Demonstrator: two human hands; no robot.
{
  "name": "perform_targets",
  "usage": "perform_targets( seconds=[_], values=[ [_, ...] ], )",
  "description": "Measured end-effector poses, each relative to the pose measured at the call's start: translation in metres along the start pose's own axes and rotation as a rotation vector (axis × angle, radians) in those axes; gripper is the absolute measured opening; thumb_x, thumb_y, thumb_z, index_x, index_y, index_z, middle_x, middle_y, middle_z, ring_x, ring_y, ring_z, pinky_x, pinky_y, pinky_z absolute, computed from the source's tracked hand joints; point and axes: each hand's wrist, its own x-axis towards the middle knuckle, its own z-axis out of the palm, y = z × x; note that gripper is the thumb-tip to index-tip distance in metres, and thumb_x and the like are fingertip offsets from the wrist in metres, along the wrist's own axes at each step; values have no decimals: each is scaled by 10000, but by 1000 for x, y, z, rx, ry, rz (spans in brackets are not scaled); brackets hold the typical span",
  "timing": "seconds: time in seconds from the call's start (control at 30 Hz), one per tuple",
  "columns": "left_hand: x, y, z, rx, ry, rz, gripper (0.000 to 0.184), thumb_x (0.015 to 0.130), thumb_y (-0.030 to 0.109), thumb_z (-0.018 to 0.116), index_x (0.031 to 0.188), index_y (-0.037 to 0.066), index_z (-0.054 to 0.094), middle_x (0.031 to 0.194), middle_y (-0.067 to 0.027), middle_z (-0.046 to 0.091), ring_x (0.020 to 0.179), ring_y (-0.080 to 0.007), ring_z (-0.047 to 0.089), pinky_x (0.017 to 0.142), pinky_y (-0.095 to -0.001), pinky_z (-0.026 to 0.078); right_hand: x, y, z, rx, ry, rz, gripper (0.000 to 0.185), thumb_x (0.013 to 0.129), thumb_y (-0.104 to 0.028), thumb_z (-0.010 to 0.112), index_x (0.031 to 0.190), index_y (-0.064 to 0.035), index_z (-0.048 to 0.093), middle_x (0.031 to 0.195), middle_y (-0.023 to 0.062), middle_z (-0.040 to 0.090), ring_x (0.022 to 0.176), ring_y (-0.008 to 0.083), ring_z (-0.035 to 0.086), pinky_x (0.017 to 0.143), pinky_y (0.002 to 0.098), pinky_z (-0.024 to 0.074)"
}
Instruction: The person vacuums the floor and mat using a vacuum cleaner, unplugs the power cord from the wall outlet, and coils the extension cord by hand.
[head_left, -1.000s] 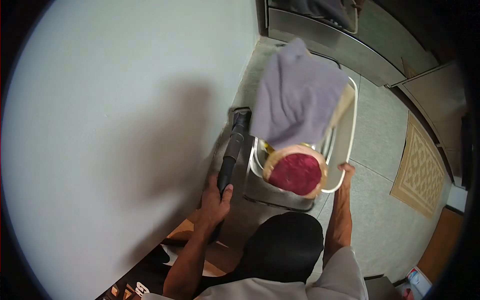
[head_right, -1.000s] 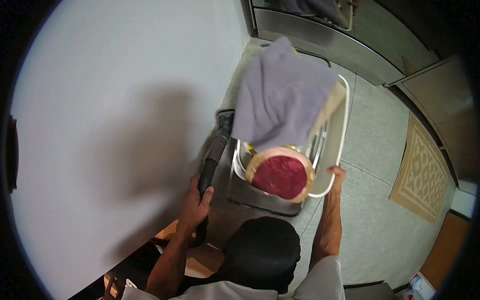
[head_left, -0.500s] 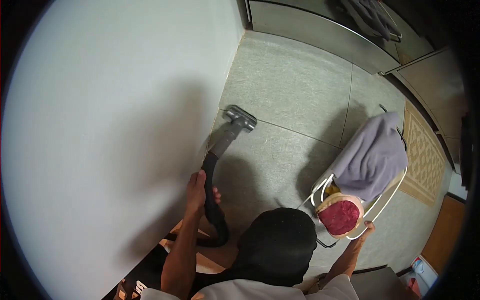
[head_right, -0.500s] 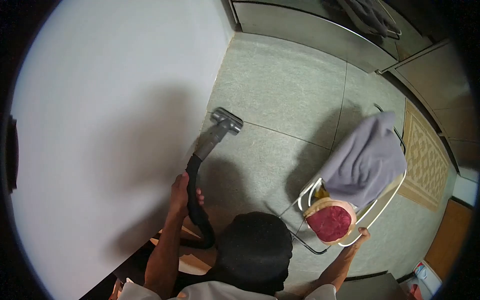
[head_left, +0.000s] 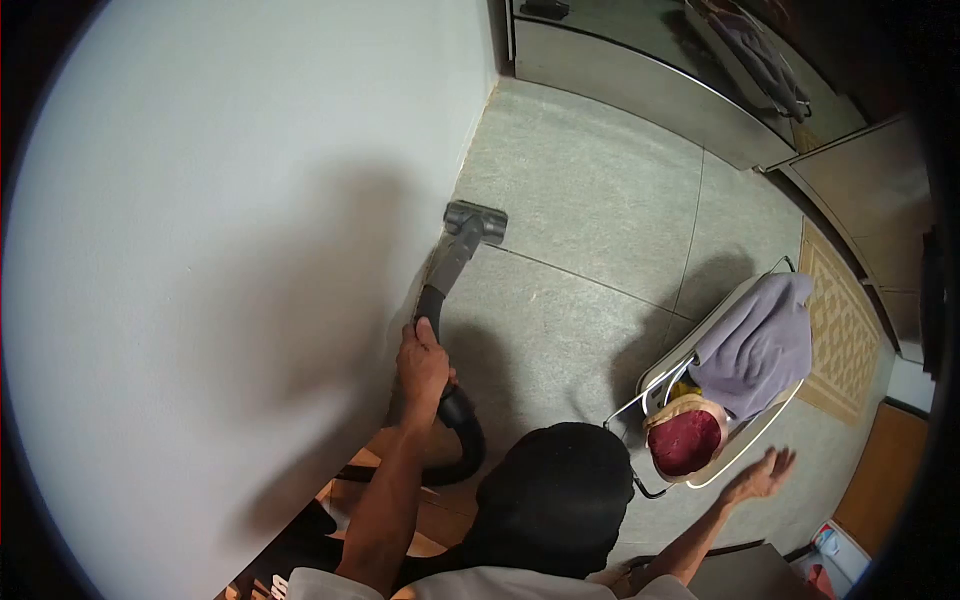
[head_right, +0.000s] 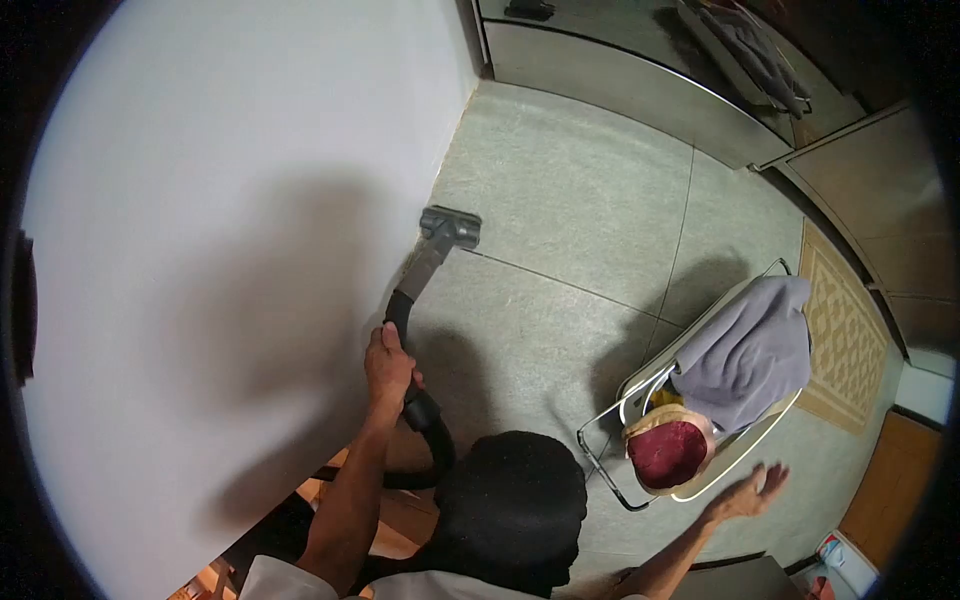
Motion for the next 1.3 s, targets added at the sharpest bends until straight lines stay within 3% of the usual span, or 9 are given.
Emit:
perform_targets(
  seconds=[0.07, 0.17, 0.23, 0.33, 0.47, 0.57, 0.63, 0.77, 1.3],
  values=[
    [-10, -12, -13, -3, -45, -75, 443, 997, 365, 332, 941, -49, 481, 632, -155, 531, 445, -249, 555, 422, -369, 460, -9, -157, 50, 123, -219, 73, 415, 820, 34, 536, 1233, 2, 551, 1129, 160, 628, 998, 241, 602, 883, 326, 466],
    [-19, -118, -34, 264, 159, 552, 469, 996, 381, 321, 932, -51, 492, 703, -191, 556, 533, -302, 590, 484, -407, 477, -95, -256, 131, 322, -861, -225, 540, 709, -27, 631, 1240, -13, 532, 1187, 123, 599, 1046, 228, 591, 919, 317, 455],
    [-50, -78, -38, 298, 107, 404, 477, 992, 385, 323, 952, -57, 499, 727, -209, 566, 559, -316, 595, 510, -413, 477, -144, -343, 175, 593, -1375, -437, 647, 674, -22, 614, 1301, -29, 455, 1272, 252, 495, 1203, 372, 482, 1019, 455, 372],
    [-24, -64, -12, 333, 135, 349, 473, 986, 383, 344, 1000, -60, 509, 749, -230, 577, 594, -332, 606, 551, -416, 479, -218, -392, 223, 396, -1268, -935, 644, 690, -30, 636, 1300, -7, 431, 1350, 343, 364, 1238, 525, 363, 1036, 524, 331],
    [3, 41, 19, 73, -137, -79, 473, 973, 334, 413, 1226, -64, 456, 971, -282, 610, 967, -371, 593, 885, -440, 431, -195, -416, 313, 334, -1106, -795, 549, 706, -46, 646, 1226, 0, 474, 1344, 332, 384, 1223, 527, 384, 1026, 498, 366],
    [14, 55, 36, -28, -273, 0, 539, 946, 261, 477, 1384, -5, 308, 1057, -301, 600, 1009, -392, 591, 892, -450, 431, -164, -433, 367, 406, -1047, -706, 505, 700, -61, 664, 1172, 14, 501, 1315, 327, 422, 1188, 519, 431, 995, 487, 407],
    [7, 41, 48, 105, -53, 549, 673, 918, 187, 511, 1463, 33, 149, 1113, -284, 593, 999, -389, 602, 862, -448, 452, -150, -439, 391, 346, -1043, -724, 439, 739, -101, 661, 1143, -34, 504, 1315, 328, 412, 1136, 506, 480, 973, 480, 431],
    [40, 91, 66, 257, -127, 471, 706, 911, 176, 490, 1480, 56, 90, 1372, -295, 396, 1208, -409, 470, 1000, -416, 382, -134, -449, 442, 406, -1011, -644, 413, 750, -77, 647, 1141, -52, 517, 1294, 309, 434, 1139, 490, 480, 940, 485, 452],
    [138, 140, 88, 243, 83, 656, 628, 912, 197, 455, 1448, 38, 168, 929, -324, 625, 945, -458, 602, 878, -460, 453, -90, -499, 519, 211, -1033, -825, 223, 844, -125, 531, 1037, -51, 614, 1132, 304, 529, 1022, 465, 541, 894, 483, 457]
  ],
)
